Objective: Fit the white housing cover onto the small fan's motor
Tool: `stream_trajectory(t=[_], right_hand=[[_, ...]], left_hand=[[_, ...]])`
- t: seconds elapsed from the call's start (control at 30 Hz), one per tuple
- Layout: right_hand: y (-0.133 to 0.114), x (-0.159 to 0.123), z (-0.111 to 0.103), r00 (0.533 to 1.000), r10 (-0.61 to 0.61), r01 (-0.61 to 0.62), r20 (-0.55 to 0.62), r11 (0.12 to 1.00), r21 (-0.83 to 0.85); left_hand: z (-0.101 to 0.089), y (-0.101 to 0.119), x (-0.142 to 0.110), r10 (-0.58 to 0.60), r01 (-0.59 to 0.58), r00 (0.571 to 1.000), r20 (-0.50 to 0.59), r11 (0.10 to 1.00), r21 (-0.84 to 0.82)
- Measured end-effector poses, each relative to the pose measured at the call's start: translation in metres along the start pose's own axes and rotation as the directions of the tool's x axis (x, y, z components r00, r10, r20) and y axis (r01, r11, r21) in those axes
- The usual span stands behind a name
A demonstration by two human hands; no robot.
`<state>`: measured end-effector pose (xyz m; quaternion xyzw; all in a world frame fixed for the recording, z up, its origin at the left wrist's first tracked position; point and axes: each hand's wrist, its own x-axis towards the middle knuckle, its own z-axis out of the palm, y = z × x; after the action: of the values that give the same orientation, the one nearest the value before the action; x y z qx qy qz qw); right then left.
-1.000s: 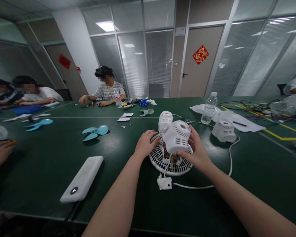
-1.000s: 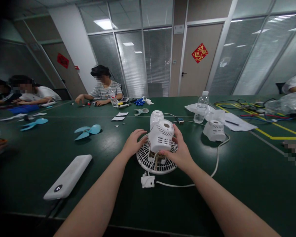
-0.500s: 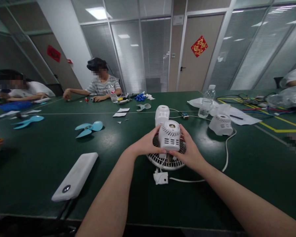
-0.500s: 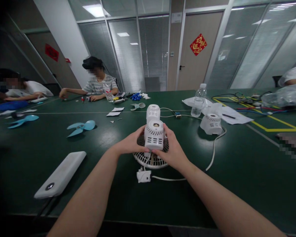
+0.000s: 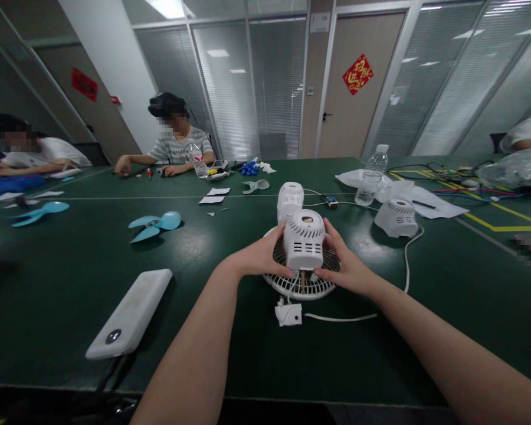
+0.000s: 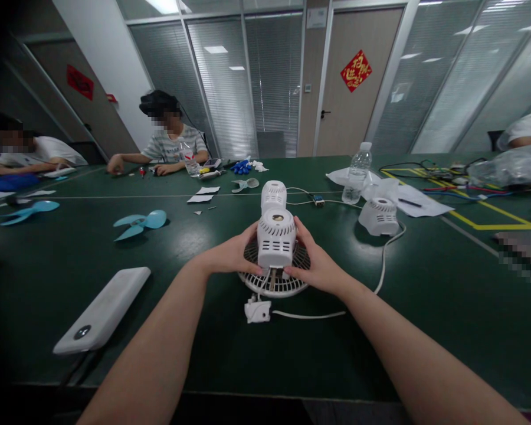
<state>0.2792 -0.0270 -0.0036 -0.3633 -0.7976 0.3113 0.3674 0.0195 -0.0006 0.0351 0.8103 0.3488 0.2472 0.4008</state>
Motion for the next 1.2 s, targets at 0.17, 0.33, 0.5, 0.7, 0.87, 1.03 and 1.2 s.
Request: stream_trajectory(t=[0.17,0.33,0.5,0.7,0.87,1.03,1.2], right_hand=[[0.001,0.000,-0.004,0.999,0.006,-0.006,0.035,1.000,0.003],[0.001,0.002,-0.010,0.998,0.036,-0.036,0.047,0.999,-0.011],[0.001,0.002,-0.010,0.999,0.031,-0.031,0.036,1.000,0.000],[0.006,0.000,-0.006,0.999,0.027,-0.027,0.024,1.000,0.002],[0.005,-0.001,-0.006,0.999,0.036,-0.036,0.033,0.999,0.001],[0.003,-0.001,-0.006,0.999,0.019,-0.020,0.039,0.999,0.032],[0.004,0.001,-0.004,0.999,0.044,-0.045,0.022,0.997,0.067]], left_hand=[[0.000,-0.003,-0.001,0.034,-0.033,0.998,-0.047,0.999,0.016],[0.000,-0.003,0.000,0.003,-0.002,0.999,-0.038,0.999,0.037],[0.000,-0.001,0.001,0.028,-0.027,0.999,-0.041,0.999,0.025],[0.000,-0.002,0.000,0.012,-0.011,0.999,-0.037,1.000,0.026],[0.000,-0.003,0.000,0.014,-0.013,1.000,-0.012,1.000,0.007],[0.001,-0.001,0.002,-0.030,0.029,0.999,0.029,0.999,0.018],[0.003,-0.007,0.004,-0.011,0.011,0.999,-0.039,1.000,-0.021]])
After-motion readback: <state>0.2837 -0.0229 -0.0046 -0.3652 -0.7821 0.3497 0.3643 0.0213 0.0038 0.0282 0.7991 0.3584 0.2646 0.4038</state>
